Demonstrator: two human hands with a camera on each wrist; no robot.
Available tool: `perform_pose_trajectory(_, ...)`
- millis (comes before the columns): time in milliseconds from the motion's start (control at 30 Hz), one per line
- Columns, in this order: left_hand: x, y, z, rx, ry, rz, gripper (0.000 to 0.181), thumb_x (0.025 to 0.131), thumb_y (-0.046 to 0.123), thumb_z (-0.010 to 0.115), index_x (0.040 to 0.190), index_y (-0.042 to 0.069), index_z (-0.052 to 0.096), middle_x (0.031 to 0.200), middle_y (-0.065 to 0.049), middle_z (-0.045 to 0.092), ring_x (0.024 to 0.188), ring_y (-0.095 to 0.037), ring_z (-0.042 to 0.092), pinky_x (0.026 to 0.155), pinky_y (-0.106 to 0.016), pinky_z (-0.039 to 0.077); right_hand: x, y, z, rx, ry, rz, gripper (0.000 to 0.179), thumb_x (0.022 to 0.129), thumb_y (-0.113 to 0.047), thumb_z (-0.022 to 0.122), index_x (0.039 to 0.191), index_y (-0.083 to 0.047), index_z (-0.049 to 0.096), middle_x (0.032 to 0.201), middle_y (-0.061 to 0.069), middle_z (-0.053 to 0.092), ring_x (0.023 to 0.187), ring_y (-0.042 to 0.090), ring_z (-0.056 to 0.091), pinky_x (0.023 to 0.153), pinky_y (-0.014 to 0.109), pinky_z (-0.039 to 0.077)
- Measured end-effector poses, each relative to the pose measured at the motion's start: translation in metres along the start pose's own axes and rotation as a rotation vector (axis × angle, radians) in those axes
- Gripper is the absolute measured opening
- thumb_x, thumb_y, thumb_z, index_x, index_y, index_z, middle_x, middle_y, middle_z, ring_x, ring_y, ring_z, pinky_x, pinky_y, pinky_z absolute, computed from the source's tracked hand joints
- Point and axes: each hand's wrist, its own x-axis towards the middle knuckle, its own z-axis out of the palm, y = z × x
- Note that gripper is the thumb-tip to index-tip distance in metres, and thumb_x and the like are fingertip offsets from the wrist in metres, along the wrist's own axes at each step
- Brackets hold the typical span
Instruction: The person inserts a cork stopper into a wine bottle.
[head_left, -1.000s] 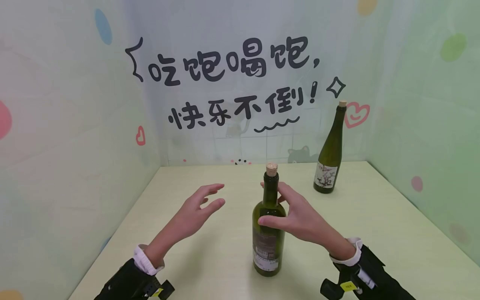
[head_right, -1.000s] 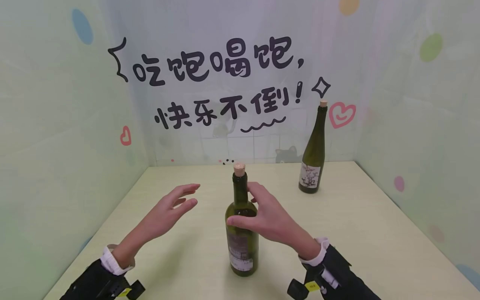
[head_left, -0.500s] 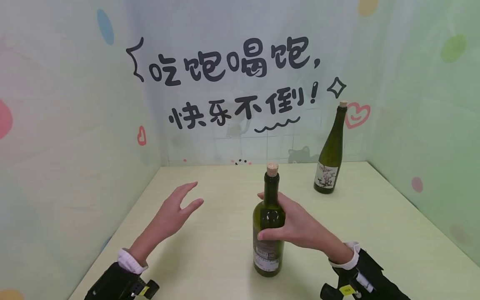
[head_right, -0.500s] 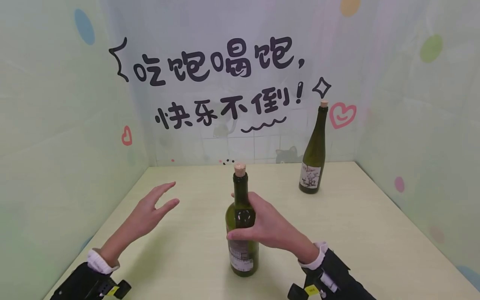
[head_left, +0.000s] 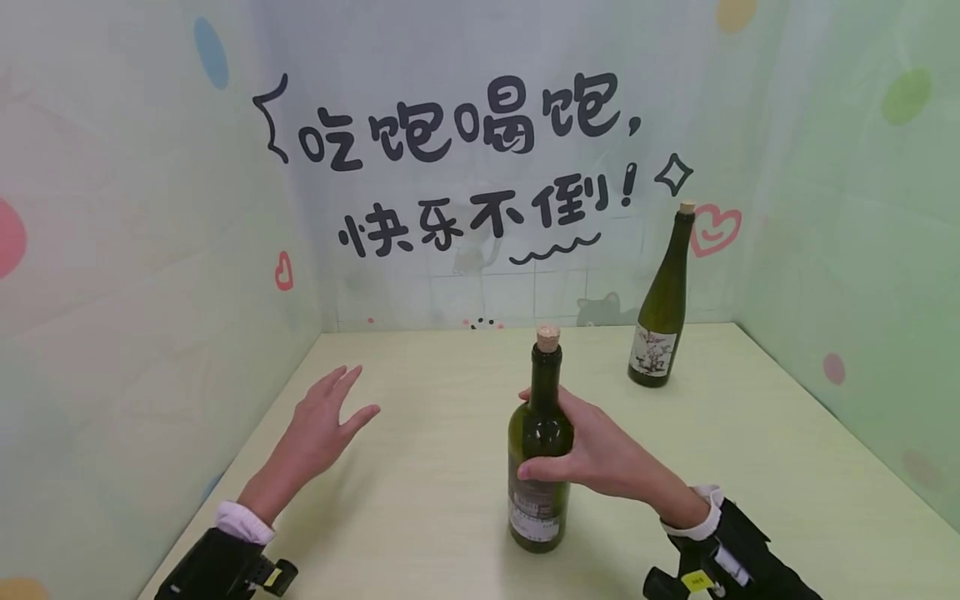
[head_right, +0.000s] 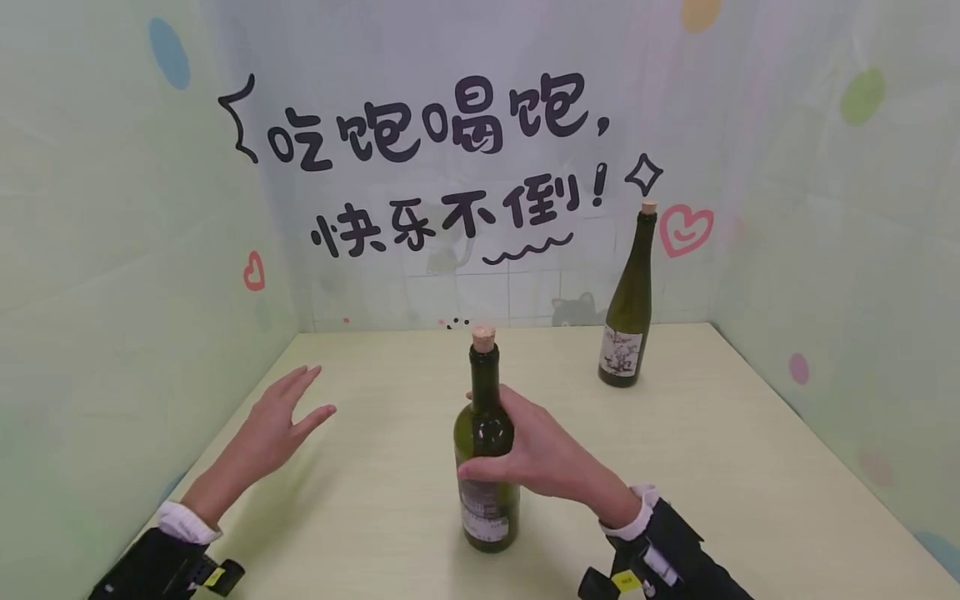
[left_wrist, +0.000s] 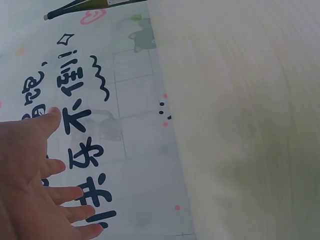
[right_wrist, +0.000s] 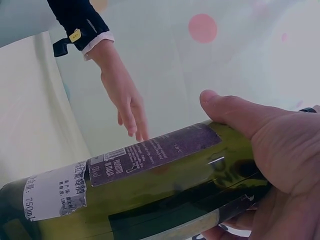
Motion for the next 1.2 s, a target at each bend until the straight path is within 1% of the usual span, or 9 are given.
perform_pose_trajectory(100, 0.000, -0.007, 0.000, 0.030, 0.005, -0.002, 0.078, 0.091, 0.051, 0.056, 0.149, 0.003, 0.036, 0.147, -0.027, 0.033, 0.133, -0.046, 0.030, 0.097, -0.068, 0.025, -0.001, 0.003, -0.003, 0.008, 0.008, -0.002, 0.081, 0.072, -0.039, 0.082, 0.140, -0.020, 0.042, 0.124, -0.002, 0.056, 0.104, 0.019, 0.059, 0.083, 0.036, 0.050)
perform_pose_trajectory(267, 0.001, -0.019, -0.002, 0.061, -0.014, -0.040, 0.079, 0.091, 0.047, 0.059, 0.150, 0.002, 0.032, 0.149, -0.028, 0.028, 0.133, -0.048, 0.028, 0.097, -0.069, 0.024, -0.004, 0.008, -0.010, -0.008, 0.035, 0.028, 0.080, 0.071, -0.039, 0.082, 0.139, -0.025, 0.043, 0.123, -0.003, 0.056, 0.103, 0.020, 0.059, 0.082, 0.036, 0.050)
perform_pose_trajectory(467, 0.002, -0.029, -0.007, 0.082, -0.019, -0.073, 0.079, 0.090, 0.039, 0.063, 0.150, 0.000, 0.030, 0.149, -0.030, 0.026, 0.133, -0.051, 0.027, 0.097, -0.071, 0.020, -0.007, 0.015, -0.021, -0.020, 0.059, 0.039, 0.079, 0.071, -0.041, 0.081, 0.138, -0.024, 0.043, 0.121, 0.000, 0.057, 0.102, 0.022, 0.060, 0.080, 0.037, 0.051)
perform_pose_trajectory(600, 0.003, -0.033, -0.010, 0.082, -0.029, -0.089, 0.080, 0.090, 0.041, 0.062, 0.150, -0.001, 0.029, 0.149, -0.031, 0.025, 0.133, -0.052, 0.026, 0.097, -0.072, 0.019, -0.008, 0.021, -0.030, -0.036, 0.084, 0.047, 0.077, 0.071, -0.043, 0.081, 0.136, -0.026, 0.043, 0.120, 0.000, 0.057, 0.100, 0.021, 0.061, 0.080, 0.036, 0.051)
perform_pose_trajectory(833, 0.002, -0.039, -0.010, 0.082, -0.046, -0.106, 0.081, 0.091, 0.043, 0.061, 0.150, -0.002, 0.028, 0.148, -0.033, 0.025, 0.132, -0.052, 0.025, 0.096, -0.071, 0.020, -0.011, 0.032, -0.048, -0.076, 0.095, 0.057, 0.078, 0.075, -0.042, 0.079, 0.139, -0.018, 0.041, 0.122, 0.008, 0.057, 0.101, 0.025, 0.060, 0.081, 0.041, 0.051)
perform_pose_trajectory(967, 0.002, -0.042, -0.009, 0.084, -0.044, -0.109, 0.083, 0.091, 0.044, 0.061, 0.151, -0.003, 0.026, 0.148, -0.033, 0.025, 0.132, -0.052, 0.025, 0.096, -0.071, 0.020, -0.015, 0.038, -0.055, -0.092, 0.111, 0.082, 0.079, 0.074, -0.043, 0.079, 0.140, -0.019, 0.041, 0.124, 0.006, 0.056, 0.102, 0.025, 0.059, 0.082, 0.042, 0.051)
perform_pose_trajectory(1100, 0.001, -0.046, -0.010, 0.080, -0.044, -0.107, 0.085, 0.090, 0.043, 0.061, 0.151, -0.003, 0.025, 0.148, -0.034, 0.024, 0.132, -0.053, 0.025, 0.095, -0.071, 0.021, -0.017, 0.045, -0.065, -0.130, 0.142, 0.093, 0.081, 0.072, -0.047, 0.079, 0.139, -0.020, 0.042, 0.126, 0.004, 0.054, 0.104, 0.026, 0.058, 0.082, 0.043, 0.051)
perform_pose_trajectory(1200, 0.000, -0.048, -0.011, 0.079, -0.057, -0.111, 0.084, 0.090, 0.041, 0.062, 0.151, -0.003, 0.024, 0.148, -0.034, 0.023, 0.132, -0.053, 0.023, 0.094, -0.071, 0.020, -0.018, 0.050, -0.072, -0.144, 0.155, 0.094, 0.081, 0.073, -0.046, 0.078, 0.140, -0.018, 0.042, 0.128, 0.007, 0.053, 0.105, 0.028, 0.058, 0.082, 0.047, 0.050)
